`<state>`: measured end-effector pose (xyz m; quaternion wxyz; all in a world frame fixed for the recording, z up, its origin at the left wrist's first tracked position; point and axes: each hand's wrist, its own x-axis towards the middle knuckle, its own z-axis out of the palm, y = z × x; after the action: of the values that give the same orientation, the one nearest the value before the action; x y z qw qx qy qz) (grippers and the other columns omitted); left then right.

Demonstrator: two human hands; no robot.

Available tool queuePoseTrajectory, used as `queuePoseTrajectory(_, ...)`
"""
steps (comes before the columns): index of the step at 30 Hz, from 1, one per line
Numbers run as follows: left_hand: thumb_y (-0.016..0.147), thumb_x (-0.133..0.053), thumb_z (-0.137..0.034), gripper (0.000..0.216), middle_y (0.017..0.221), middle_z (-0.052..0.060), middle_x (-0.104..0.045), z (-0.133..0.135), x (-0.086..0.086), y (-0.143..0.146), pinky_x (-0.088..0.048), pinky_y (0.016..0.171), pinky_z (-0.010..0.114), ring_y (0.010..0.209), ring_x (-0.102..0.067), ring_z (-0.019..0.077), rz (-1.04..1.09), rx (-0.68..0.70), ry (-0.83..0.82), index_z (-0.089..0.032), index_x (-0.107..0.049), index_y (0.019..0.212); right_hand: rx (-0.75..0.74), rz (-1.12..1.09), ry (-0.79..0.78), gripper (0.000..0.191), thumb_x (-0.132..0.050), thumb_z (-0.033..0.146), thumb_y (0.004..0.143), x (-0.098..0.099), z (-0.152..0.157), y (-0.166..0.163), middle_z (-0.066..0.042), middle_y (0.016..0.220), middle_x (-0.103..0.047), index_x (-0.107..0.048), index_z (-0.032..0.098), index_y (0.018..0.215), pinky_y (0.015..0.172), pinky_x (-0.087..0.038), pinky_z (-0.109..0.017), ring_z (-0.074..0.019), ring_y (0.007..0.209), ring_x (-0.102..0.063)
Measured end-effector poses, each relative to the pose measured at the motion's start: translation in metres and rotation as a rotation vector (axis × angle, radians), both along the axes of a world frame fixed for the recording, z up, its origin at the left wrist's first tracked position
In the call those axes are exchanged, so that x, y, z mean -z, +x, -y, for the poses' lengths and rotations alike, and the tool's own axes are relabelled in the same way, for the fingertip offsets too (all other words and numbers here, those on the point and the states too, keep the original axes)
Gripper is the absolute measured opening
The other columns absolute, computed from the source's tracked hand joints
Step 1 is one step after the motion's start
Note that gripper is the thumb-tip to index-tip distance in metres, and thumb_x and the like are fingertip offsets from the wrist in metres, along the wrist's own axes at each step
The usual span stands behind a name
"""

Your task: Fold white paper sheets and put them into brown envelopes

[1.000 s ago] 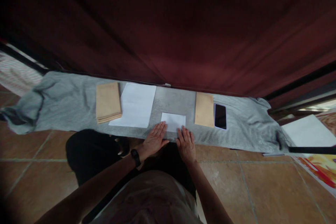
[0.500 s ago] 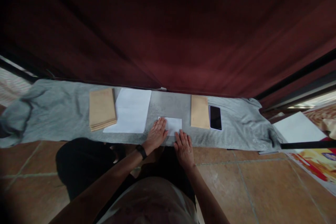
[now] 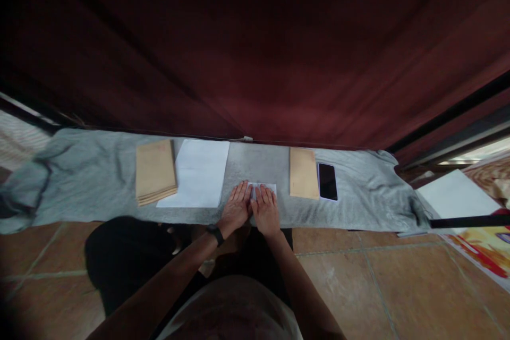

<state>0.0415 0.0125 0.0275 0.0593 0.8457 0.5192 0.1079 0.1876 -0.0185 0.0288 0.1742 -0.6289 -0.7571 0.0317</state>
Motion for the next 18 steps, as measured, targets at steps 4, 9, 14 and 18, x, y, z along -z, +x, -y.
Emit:
queuePoseTrajectory(4,0.097,-0.042,-0.028,0.06,0.161,0.018,-0.03,0.0,0.004,0.0,-0.022,0.124,0.048,0.152,-0.022,0.0283,0.008,-0.005,0.01,-0.006,-0.034,0.153,0.001,0.067,0.005,0.049,-0.037,0.032,0.104,0.005,-0.009,0.0,-0.015,0.158,-0.039,-0.046,0.015,0.149,0.118,-0.028,-0.048,-0.0274,0.146,-0.035)
queuePoseTrajectory(9,0.099,-0.039,-0.032,0.06,0.161,0.019,-0.031,0.002,0.007,-0.001,-0.022,0.124,0.047,0.152,-0.022,0.0275,0.017,-0.043,0.013,-0.003,-0.033,0.152,0.04,0.139,0.036,0.05,-0.04,0.034,0.103,0.01,-0.003,0.007,-0.015,0.16,-0.035,-0.042,0.018,0.151,0.116,-0.029,-0.05,-0.0286,0.146,-0.035)
queuePoseTrajectory(14,0.1,-0.04,-0.038,0.065,0.159,0.022,-0.033,0.008,0.007,-0.008,-0.024,0.124,0.046,0.151,-0.024,0.0278,0.004,-0.11,0.025,0.0,-0.031,0.151,0.05,0.139,0.08,0.051,-0.043,0.035,0.103,0.015,0.0,0.006,-0.016,0.162,-0.031,-0.043,0.018,0.15,0.116,-0.031,-0.052,-0.0315,0.147,-0.033)
queuePoseTrajectory(18,0.1,-0.039,-0.034,0.061,0.159,0.019,-0.034,0.015,0.007,-0.014,-0.028,0.123,0.046,0.151,-0.026,0.0259,0.004,-0.129,0.036,-0.003,-0.031,0.152,0.077,0.106,0.137,0.052,-0.043,0.035,0.102,0.024,0.0,0.006,-0.018,0.162,-0.028,-0.042,0.018,0.151,0.113,-0.033,-0.055,-0.0357,0.146,-0.033)
